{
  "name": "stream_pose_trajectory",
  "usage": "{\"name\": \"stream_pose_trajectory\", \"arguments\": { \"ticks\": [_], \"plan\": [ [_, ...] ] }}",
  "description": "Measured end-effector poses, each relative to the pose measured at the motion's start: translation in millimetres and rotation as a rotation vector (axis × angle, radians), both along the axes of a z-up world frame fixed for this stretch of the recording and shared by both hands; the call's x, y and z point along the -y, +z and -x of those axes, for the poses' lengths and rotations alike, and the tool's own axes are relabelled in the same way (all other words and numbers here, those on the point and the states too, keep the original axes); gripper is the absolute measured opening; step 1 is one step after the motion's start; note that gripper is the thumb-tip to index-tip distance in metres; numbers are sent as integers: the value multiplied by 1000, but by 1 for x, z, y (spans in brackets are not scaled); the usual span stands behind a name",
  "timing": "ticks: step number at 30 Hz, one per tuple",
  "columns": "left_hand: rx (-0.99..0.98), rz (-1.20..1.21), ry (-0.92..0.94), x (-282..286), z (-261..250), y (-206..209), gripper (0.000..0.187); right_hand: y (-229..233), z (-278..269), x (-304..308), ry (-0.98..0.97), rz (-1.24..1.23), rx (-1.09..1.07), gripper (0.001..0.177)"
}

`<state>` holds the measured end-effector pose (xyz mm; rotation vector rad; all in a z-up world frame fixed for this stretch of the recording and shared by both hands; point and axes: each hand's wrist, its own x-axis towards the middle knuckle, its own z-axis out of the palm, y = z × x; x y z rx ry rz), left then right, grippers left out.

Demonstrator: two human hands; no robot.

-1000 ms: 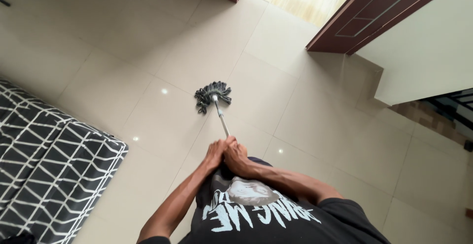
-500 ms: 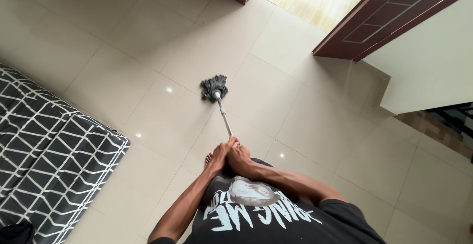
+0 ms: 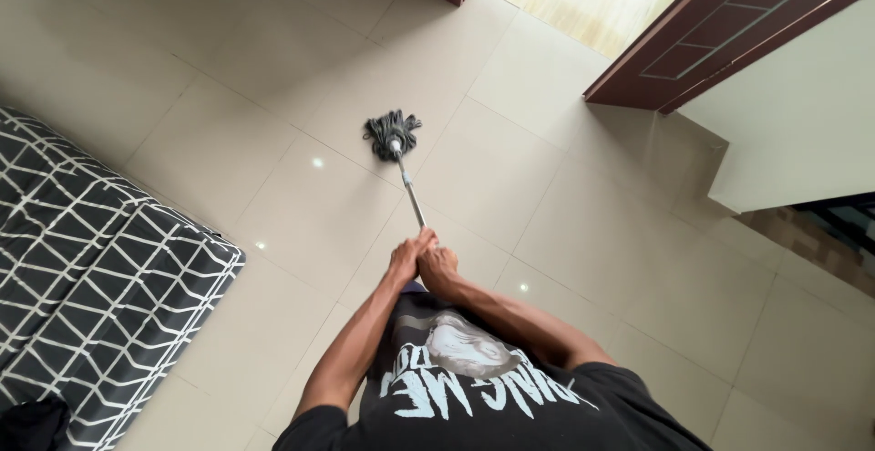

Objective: The person mops the tiled floor of a room by hand using a mop, moving the mop head back and forth across the floor surface and reaching into a doorway.

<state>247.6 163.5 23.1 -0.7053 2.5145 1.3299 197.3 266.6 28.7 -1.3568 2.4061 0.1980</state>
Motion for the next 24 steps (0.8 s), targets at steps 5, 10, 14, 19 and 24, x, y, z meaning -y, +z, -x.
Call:
{"name": "stream_pose_trajectory", "arguments": {
  "ticks": [5, 10, 14, 19, 24],
  "plan": [
    [-294, -154, 22, -23, -47, -5, 55, 38, -21, -36, 57, 195, 122, 23],
    [-195, -140, 47, 8, -23, 18, 42, 28, -6, 7, -98, 54, 121, 18],
    [-8, 1, 106, 38, -3, 32, 24, -10, 5, 73, -78, -4, -86, 41],
    [44, -41, 80, 42, -46, 28, 18, -1, -49, 61, 55, -156, -66, 52],
    [-84, -80, -35, 35, -123, 49, 21, 42, -121, 22, -15, 25, 192, 39]
  ]
}}
